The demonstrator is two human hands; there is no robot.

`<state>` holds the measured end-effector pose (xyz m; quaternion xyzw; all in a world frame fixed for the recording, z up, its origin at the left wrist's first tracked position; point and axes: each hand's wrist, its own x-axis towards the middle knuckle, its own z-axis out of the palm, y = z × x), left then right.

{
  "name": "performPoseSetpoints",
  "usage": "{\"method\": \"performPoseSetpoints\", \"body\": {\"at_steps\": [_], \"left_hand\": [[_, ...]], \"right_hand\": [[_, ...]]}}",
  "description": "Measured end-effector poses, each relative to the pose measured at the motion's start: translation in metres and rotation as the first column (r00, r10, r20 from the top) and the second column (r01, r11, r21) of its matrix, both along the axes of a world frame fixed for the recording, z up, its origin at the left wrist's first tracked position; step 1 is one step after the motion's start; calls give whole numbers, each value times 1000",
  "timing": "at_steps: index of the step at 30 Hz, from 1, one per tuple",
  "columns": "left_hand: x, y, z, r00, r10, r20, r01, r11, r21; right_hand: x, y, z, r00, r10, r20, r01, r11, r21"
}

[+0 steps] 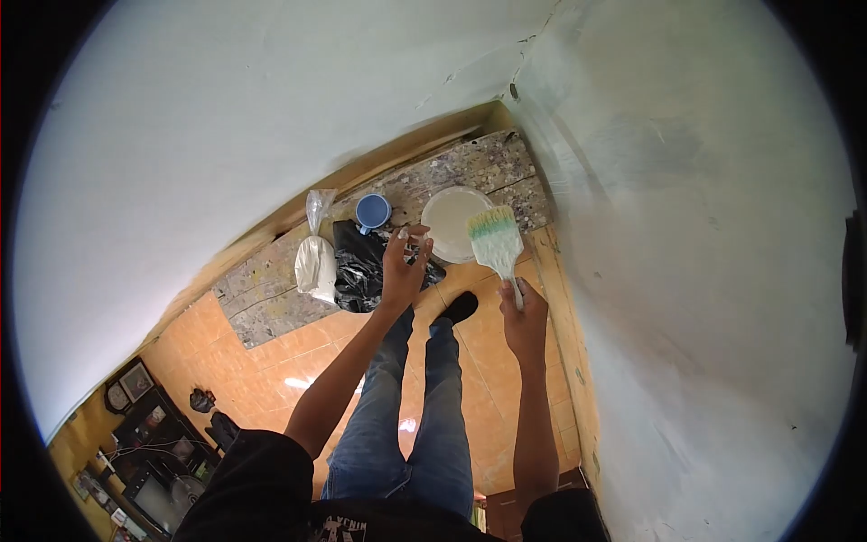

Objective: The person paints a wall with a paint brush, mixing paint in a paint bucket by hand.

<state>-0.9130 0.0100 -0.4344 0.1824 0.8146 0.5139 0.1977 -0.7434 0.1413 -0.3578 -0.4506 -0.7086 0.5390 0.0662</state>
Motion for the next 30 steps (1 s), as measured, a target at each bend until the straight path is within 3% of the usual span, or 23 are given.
{"method": "performPoseSetpoints", "body": {"at_steps": [3,5,9,12,15,18,24,30], "left_hand": [[-9,2,-11,999,-29,-41,31,999,32],[-16,-1,-28,988,-92,-120,93,996,0],[-26,11,-32,995,-40,-91,42,999,23],[-26,11,-17,992,-80,-100,64,986,-154],[-23,18,7,999,25,-24,-29,981,-193],[-26,18,1,996,17,87,-10,997,-82],[-29,15,-6,999,-7,52,11,997,-76],[-27,15,-24,992,57,114,-59,998,19]], "right_hand": [[-6,-1,-5,998,22,57,-24,999,31],[-8,-2,-15,989,70,127,-92,981,171],[-28,4,-9,936,140,323,-231,936,264],[-49,13,-9,889,190,416,-305,925,228],[-67,22,-18,816,243,525,-435,856,280],[-83,30,-22,770,323,550,-519,819,244],[-109,36,-35,655,385,650,-633,749,194],[-121,39,-73,626,393,674,-692,678,248]]}}
